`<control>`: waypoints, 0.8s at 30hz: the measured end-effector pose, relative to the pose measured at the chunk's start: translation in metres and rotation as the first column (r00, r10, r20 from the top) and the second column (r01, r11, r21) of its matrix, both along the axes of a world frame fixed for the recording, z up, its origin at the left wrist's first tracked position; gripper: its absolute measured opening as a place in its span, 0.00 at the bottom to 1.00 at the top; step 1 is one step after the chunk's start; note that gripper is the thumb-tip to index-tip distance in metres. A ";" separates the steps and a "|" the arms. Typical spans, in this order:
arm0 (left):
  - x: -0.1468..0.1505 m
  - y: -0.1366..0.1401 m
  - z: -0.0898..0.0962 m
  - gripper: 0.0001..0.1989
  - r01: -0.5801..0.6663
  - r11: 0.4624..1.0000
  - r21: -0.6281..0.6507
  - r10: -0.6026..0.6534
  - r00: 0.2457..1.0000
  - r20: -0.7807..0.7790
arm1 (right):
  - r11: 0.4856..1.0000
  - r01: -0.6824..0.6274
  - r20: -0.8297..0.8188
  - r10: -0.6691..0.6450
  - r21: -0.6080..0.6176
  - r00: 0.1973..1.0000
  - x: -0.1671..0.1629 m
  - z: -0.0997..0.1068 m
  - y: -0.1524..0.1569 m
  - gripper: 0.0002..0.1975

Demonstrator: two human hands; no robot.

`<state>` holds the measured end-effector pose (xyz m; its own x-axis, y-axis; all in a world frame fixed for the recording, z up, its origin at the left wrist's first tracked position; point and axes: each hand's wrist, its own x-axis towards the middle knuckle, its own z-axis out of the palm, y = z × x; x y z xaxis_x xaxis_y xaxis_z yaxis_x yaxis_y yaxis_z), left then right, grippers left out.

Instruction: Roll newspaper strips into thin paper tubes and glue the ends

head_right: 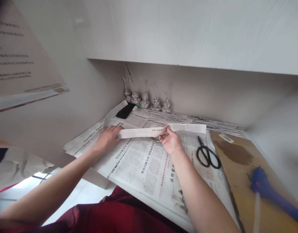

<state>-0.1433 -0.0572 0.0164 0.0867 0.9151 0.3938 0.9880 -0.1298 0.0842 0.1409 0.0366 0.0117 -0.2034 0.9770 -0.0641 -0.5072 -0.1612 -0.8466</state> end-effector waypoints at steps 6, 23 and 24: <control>-0.028 0.015 -0.001 0.14 -0.043 0.998 0.047 0.047 0.995 -0.090 | 0.998 -0.062 0.052 0.061 0.021 0.997 0.026 -0.001 0.010 0.09; -0.091 0.000 0.014 0.24 -0.262 0.908 0.327 0.236 0.965 0.119 | 0.946 -0.286 -0.025 0.286 -0.154 0.958 0.036 0.000 0.011 0.06; -0.093 -0.004 0.016 0.22 -0.257 0.902 0.346 0.227 0.966 0.125 | 0.943 -0.292 -0.036 0.290 -0.156 0.956 0.037 -0.001 0.012 0.06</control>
